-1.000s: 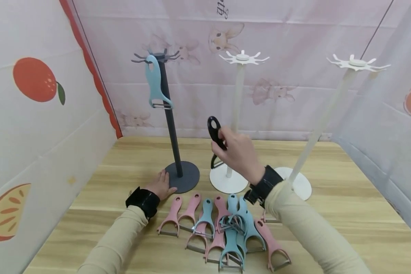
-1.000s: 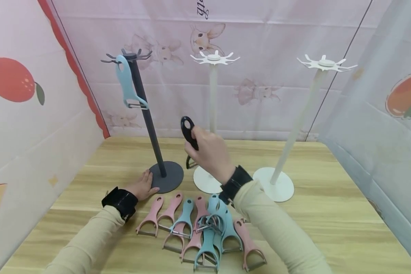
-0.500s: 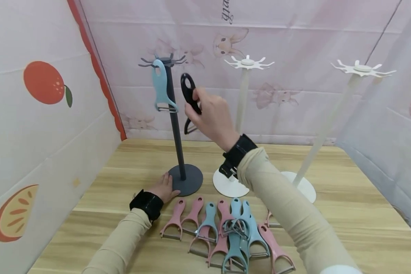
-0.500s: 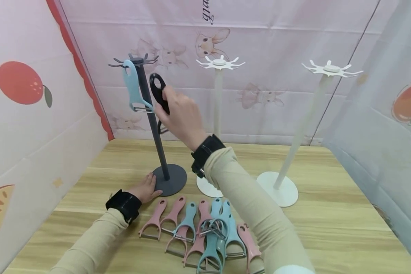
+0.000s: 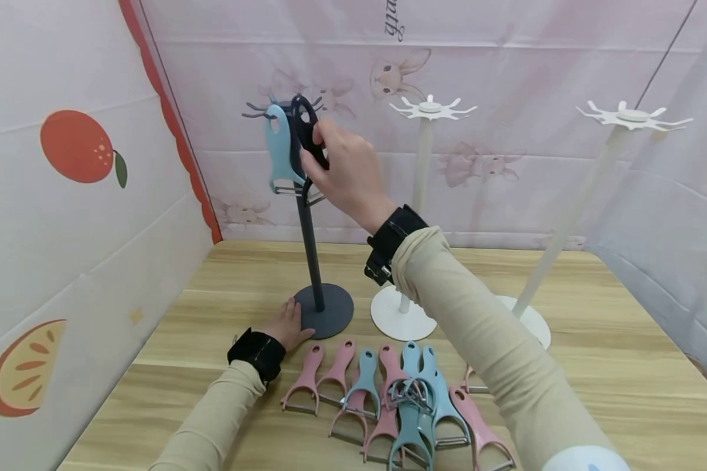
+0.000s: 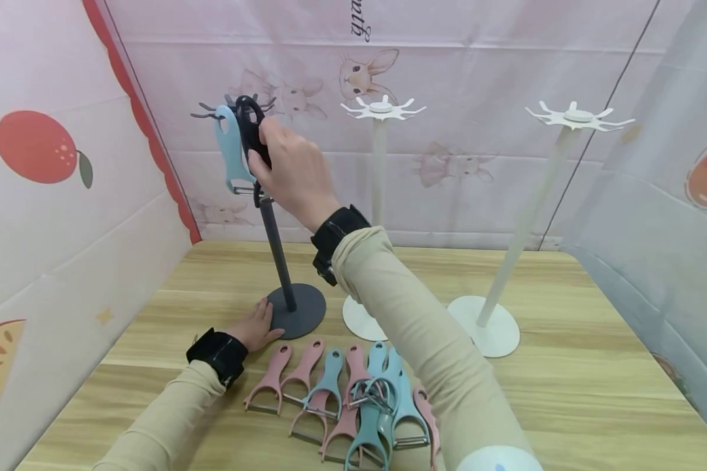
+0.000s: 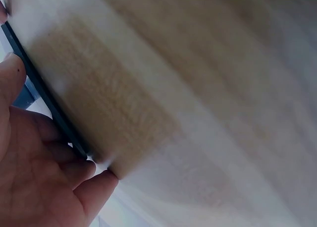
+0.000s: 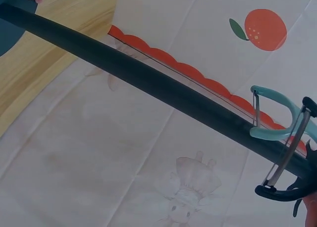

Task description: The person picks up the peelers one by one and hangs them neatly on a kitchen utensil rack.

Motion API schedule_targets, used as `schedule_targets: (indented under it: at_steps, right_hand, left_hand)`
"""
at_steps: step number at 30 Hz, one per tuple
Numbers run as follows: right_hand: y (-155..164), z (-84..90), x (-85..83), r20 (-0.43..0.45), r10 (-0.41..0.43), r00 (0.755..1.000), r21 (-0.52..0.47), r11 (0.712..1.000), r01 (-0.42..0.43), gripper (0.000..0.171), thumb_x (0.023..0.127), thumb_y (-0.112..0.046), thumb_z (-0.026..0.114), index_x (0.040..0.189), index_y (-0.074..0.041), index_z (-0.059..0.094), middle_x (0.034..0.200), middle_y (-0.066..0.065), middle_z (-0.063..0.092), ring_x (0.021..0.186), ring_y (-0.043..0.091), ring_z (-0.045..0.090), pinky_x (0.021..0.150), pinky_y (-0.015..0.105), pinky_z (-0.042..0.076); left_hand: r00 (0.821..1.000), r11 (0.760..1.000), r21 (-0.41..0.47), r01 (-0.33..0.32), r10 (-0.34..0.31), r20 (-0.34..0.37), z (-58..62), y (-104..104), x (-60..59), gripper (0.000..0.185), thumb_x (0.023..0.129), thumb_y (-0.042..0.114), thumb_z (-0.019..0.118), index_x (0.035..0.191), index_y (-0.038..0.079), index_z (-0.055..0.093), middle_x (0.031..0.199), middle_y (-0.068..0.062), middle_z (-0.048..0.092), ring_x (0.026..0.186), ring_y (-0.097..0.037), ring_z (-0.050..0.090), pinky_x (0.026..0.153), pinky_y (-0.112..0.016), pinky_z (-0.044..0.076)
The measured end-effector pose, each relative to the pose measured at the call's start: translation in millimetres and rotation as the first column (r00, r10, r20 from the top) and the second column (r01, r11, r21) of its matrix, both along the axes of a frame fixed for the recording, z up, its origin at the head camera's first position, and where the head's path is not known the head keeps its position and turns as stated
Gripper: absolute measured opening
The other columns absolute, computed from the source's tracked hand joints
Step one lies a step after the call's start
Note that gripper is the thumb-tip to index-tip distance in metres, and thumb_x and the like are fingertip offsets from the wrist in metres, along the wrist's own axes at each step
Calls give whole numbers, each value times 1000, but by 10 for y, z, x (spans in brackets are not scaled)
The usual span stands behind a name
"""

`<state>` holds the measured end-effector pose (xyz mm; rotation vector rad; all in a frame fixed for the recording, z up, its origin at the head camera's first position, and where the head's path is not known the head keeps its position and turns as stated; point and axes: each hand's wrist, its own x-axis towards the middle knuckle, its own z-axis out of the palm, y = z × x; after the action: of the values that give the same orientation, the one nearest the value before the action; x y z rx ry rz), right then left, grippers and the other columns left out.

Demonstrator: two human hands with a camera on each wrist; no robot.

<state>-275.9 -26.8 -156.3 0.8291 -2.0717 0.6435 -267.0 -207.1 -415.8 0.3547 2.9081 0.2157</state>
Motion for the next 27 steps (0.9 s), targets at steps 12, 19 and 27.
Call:
schedule_targets:
  at_steps: [12, 19, 27]
  right_hand:
    - [-12, -160, -19, 100, -17, 995, 71, 997, 10, 18, 91, -19, 52, 94, -1, 54, 82, 10, 59, 66, 19, 50, 59, 27, 40]
    - [127, -450, 42, 67, 14, 998, 86, 996, -20, 17, 89, -18, 57, 92, 0, 58, 88, 11, 63, 75, 22, 59, 65, 31, 47]
    - [460, -997, 286, 108, 72, 991, 152, 984, -88, 16, 87, -18, 59, 91, -3, 60, 85, 9, 65, 71, 18, 61, 60, 29, 48]
  left_hand:
    - [1000, 1000, 26, 13, -12, -24, -139, -31, -91, 66, 95, 28, 48, 133, -20, 24, 141, -37, 14, 132, -44, 13, 104, -48, 22]
    - [1000, 999, 38, -1, 1, 6, -118, -37, -83, 67, 95, 29, 46, 134, -20, 20, 142, -36, 10, 132, -44, 10, 105, -48, 20]
    - [998, 998, 14, 53, -53, -21, -93, -35, -58, 65, 96, 28, 45, 131, -22, 24, 139, -39, 14, 131, -46, 14, 105, -47, 20]
